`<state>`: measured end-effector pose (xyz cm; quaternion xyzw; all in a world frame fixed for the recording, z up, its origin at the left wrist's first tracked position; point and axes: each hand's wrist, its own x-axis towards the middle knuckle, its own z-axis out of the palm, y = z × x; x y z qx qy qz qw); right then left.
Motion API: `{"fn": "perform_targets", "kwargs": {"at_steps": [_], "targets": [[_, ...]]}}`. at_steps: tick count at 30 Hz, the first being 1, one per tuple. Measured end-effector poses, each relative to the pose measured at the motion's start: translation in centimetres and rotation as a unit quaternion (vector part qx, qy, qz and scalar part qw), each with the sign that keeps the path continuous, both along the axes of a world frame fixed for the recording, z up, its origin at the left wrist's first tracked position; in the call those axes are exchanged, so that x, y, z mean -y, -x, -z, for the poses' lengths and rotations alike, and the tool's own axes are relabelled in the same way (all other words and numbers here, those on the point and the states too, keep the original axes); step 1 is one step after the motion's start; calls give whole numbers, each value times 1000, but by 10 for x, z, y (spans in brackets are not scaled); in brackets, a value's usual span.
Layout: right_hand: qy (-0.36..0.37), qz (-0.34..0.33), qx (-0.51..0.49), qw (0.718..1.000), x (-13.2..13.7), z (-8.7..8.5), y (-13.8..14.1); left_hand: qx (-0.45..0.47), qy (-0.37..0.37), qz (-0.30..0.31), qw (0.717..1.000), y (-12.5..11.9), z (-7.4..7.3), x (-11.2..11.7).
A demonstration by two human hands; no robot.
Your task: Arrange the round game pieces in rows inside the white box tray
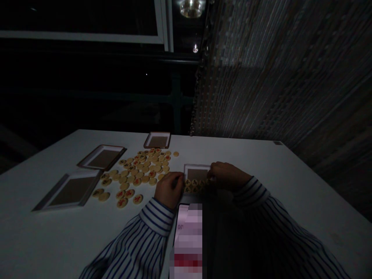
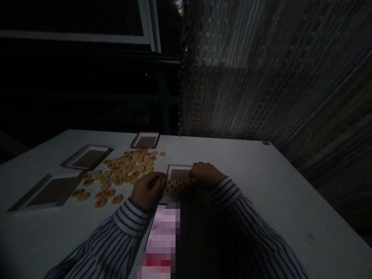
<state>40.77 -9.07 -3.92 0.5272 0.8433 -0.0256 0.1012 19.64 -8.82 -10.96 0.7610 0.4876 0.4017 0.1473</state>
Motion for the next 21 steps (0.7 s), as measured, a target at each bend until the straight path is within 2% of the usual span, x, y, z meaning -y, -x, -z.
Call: {"fn": "perform_targets", "kwargs": {"at_steps": [21], "targets": [[9,-6,-7,1000,2,-5,0,-2,-11,-1,1000,0,-1,0]]}}
